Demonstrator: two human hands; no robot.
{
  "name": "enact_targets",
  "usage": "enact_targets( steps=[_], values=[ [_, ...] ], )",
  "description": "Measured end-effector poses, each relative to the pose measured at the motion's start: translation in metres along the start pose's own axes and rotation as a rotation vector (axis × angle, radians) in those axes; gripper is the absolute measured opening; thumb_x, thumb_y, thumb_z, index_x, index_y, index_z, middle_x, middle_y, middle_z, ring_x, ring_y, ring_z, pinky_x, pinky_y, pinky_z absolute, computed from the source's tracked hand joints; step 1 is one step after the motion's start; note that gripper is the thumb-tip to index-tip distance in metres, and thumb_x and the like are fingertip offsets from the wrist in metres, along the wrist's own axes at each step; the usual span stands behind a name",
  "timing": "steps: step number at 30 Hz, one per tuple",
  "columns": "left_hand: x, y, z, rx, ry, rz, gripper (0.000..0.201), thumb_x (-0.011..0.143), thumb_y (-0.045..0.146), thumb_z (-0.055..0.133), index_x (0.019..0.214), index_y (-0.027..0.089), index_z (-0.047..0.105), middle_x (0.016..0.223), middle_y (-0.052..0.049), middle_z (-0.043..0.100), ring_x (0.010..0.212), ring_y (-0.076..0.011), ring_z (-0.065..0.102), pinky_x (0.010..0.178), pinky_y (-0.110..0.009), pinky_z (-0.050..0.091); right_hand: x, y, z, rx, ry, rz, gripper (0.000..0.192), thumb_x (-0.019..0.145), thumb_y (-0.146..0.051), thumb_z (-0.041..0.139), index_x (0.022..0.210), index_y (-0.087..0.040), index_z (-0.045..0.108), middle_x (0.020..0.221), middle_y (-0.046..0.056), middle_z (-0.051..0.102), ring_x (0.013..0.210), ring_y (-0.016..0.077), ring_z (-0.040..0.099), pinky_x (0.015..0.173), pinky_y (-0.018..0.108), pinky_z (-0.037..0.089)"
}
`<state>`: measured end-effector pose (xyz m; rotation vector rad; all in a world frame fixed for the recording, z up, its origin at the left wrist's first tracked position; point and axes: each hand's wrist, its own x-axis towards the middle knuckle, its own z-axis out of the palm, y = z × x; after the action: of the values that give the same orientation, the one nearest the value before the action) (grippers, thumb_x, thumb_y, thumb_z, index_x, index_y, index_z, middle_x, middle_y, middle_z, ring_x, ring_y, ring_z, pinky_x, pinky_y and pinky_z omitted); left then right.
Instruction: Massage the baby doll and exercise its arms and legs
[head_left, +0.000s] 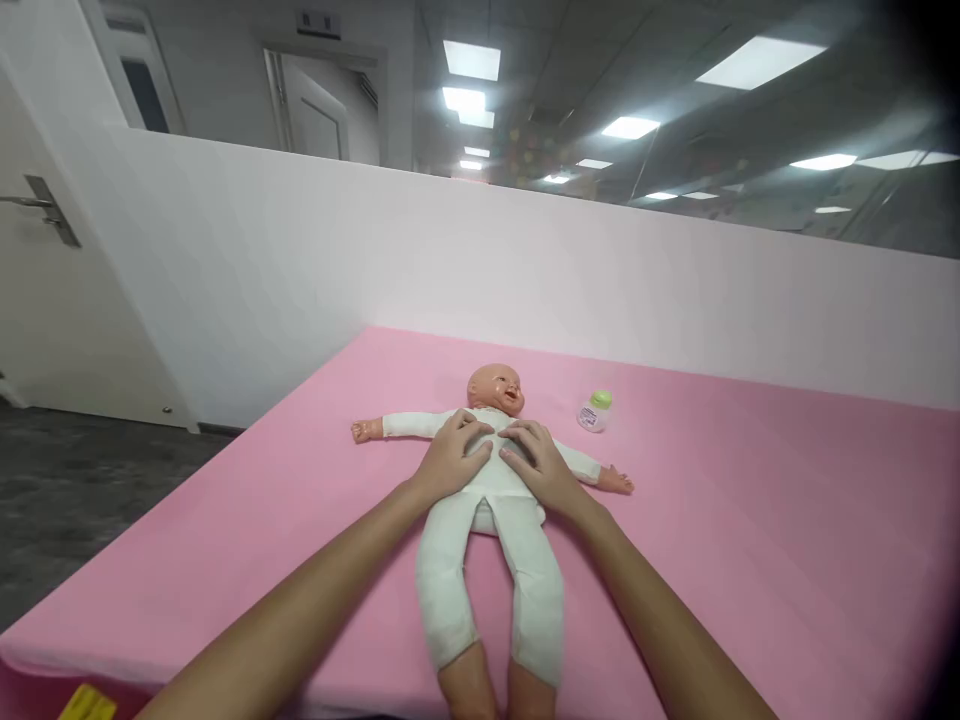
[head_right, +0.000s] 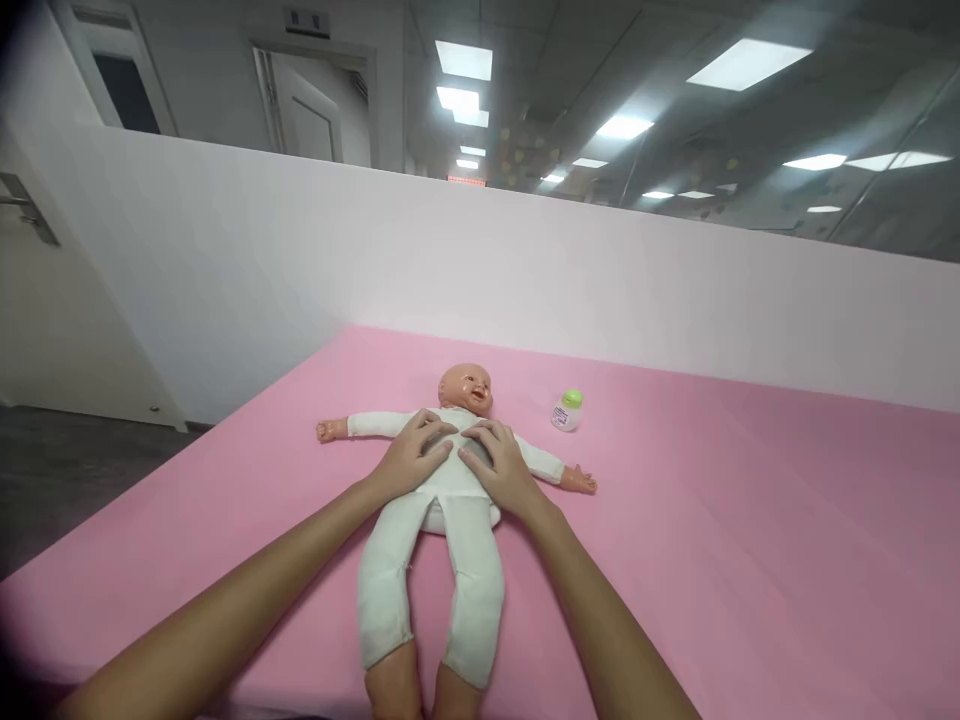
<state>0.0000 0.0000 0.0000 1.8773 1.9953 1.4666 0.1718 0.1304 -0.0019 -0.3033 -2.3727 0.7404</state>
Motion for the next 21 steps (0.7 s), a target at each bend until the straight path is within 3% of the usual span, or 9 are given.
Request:
enact_targets(
  steps=[4, 7, 10, 13, 16, 18, 21],
  values=[
    [0.0014, 0.0005, 0.0000, 0.059, -0.018, -0.018, 0.012, 0.093, 0.032, 0.059, 0.090, 0.021, 0.064, 0.089, -0.004, 0.059, 0.092, -0.0236, 0.057, 0.086, -0.040, 0.047, 0.0014, -0.0025, -0.0008, -0.005, 0.006, -0.008, 0.022, 0.101, -0.047, 0.055, 0.107, -0.029, 0.066, 0.114, 0.007, 0.063, 0.117, 0.0282, 0.054, 0.106, 0.049, 0.046],
    [0.0014, 0.0026, -0.0008, 0.088, 0.002, -0.021, 0.013, 0.090, 0.030, 0.061, 0.081, 0.021, 0.058, 0.084, -0.003, 0.058, 0.087, -0.0231, 0.056, 0.082, -0.039, 0.046, 0.0009, -0.0040, -0.0015, -0.002, 0.020, -0.029, 0.020, 0.099, -0.045, 0.058, 0.107, -0.028, 0.065, 0.113, 0.007, 0.062, 0.116, 0.0281, 0.054, 0.105, 0.049, 0.046],
    [-0.0001, 0.0019, -0.0005, 0.114, 0.031, 0.013, 0.008, 0.087, 0.026, 0.061, 0.094, 0.022, 0.063, 0.102, -0.005, 0.062, 0.104, -0.0258, 0.057, 0.094, -0.042, 0.045, -0.0012, -0.0066, -0.0026, 0.012, -0.004, -0.067, 0.028, 0.094, -0.044, 0.066, 0.119, -0.029, 0.064, 0.122, 0.007, 0.059, 0.123, 0.0281, 0.053, 0.110, 0.048, 0.045],
    [-0.0019, -0.0014, 0.0005, 0.147, -0.002, 0.036, 0.036, 0.085, 0.019, 0.057, 0.119, 0.026, 0.064, 0.128, -0.007, 0.060, 0.126, -0.0287, 0.051, 0.107, -0.047, 0.039, -0.0031, -0.0082, -0.0023, 0.021, -0.031, -0.079, 0.040, 0.092, -0.043, 0.069, 0.130, -0.032, 0.061, 0.132, 0.008, 0.055, 0.131, 0.0286, 0.049, 0.116, 0.049, 0.041],
    [-0.0023, -0.0026, 0.0005, 0.154, -0.026, 0.029, 0.043, 0.084, 0.017, 0.054, 0.124, 0.028, 0.064, 0.135, -0.006, 0.057, 0.132, -0.0297, 0.048, 0.109, -0.049, 0.037, -0.0031, -0.0069, 0.0004, 0.042, -0.007, -0.049, 0.039, 0.093, -0.043, 0.067, 0.130, -0.031, 0.061, 0.130, 0.008, 0.054, 0.129, 0.0284, 0.051, 0.115, 0.049, 0.043],
    [-0.0018, -0.0009, -0.0002, 0.150, -0.018, 0.013, 0.034, 0.084, 0.019, 0.054, 0.116, 0.026, 0.066, 0.125, -0.006, 0.061, 0.124, -0.0290, 0.053, 0.105, -0.048, 0.040, -0.0023, -0.0054, 0.0025, 0.063, 0.023, -0.018, 0.035, 0.094, -0.043, 0.066, 0.126, -0.030, 0.062, 0.124, 0.008, 0.054, 0.123, 0.0278, 0.054, 0.112, 0.049, 0.045],
    [-0.0001, 0.0030, -0.0017, 0.126, -0.021, -0.022, 0.013, 0.083, 0.020, 0.056, 0.094, 0.022, 0.063, 0.095, -0.004, 0.062, 0.095, -0.0244, 0.058, 0.086, -0.040, 0.044, -0.0014, -0.0042, 0.0042, 0.082, 0.051, -0.001, 0.029, 0.095, -0.042, 0.065, 0.119, -0.027, 0.063, 0.116, 0.008, 0.054, 0.115, 0.0268, 0.057, 0.107, 0.048, 0.048]
  ],
)
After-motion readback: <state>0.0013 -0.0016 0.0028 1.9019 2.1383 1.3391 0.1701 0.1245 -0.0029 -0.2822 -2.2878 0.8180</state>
